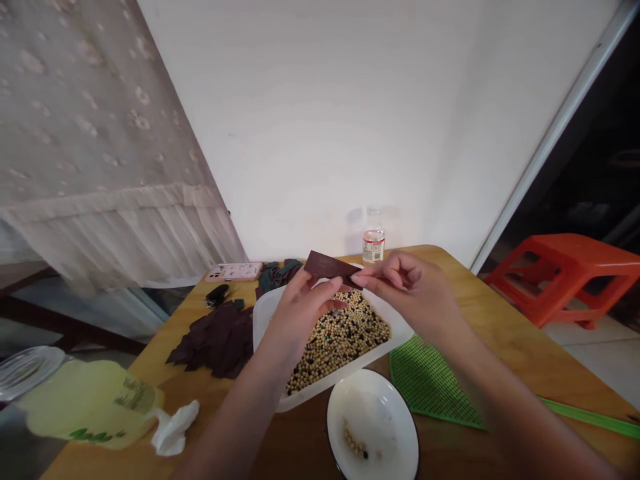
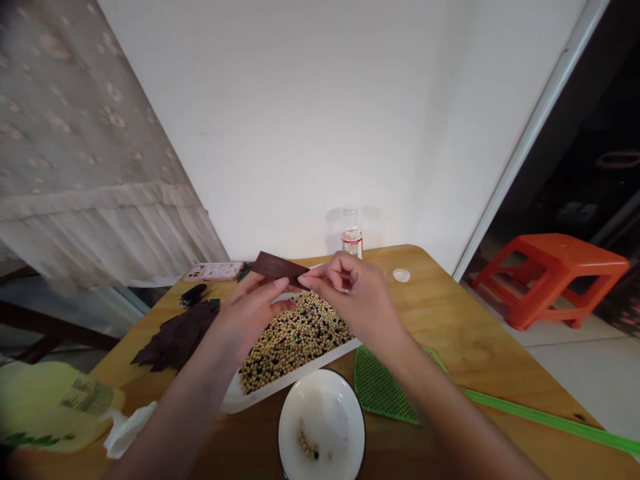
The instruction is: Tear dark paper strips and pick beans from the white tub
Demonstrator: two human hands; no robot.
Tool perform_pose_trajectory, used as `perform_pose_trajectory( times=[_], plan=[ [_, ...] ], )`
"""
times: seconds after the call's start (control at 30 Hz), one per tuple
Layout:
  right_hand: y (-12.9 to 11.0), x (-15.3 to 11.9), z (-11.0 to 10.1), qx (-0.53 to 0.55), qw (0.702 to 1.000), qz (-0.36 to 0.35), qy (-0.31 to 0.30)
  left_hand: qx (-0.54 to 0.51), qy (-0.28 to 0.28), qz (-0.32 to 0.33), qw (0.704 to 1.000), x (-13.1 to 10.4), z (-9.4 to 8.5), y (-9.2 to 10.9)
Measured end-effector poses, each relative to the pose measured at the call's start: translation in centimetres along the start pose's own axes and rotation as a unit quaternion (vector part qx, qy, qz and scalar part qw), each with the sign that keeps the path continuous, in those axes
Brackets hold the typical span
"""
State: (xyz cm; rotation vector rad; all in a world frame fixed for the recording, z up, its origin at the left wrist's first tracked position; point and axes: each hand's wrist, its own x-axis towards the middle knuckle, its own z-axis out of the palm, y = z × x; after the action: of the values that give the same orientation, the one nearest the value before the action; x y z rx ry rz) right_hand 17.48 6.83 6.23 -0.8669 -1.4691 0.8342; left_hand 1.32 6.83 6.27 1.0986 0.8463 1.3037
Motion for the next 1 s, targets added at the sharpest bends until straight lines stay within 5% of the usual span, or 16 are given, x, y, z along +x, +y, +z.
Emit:
perform_pose_trajectory(
  times=[0.4, 0.7, 1.0],
  plan=[
    [-1.1, 0.4, -3.8, -0.138, 0.969, -0.024, -0.205, 0.103, -0.228, -0.158, 0.955, -0.1, -2.6, 1.5],
    [-0.8, 0.6, -4.3, -0.116, 0.949, 0.020, -0.292, 0.113, -0.254, -0.236, 0.931, -0.4, -1.4, 0.3],
    [3.1, -3.9, -1.9, -0.128, 0.987, -0.001, -0.101, -0.052, -0.118, -0.288, 0.949, -3.5, -1.5, -4.3]
  ],
)
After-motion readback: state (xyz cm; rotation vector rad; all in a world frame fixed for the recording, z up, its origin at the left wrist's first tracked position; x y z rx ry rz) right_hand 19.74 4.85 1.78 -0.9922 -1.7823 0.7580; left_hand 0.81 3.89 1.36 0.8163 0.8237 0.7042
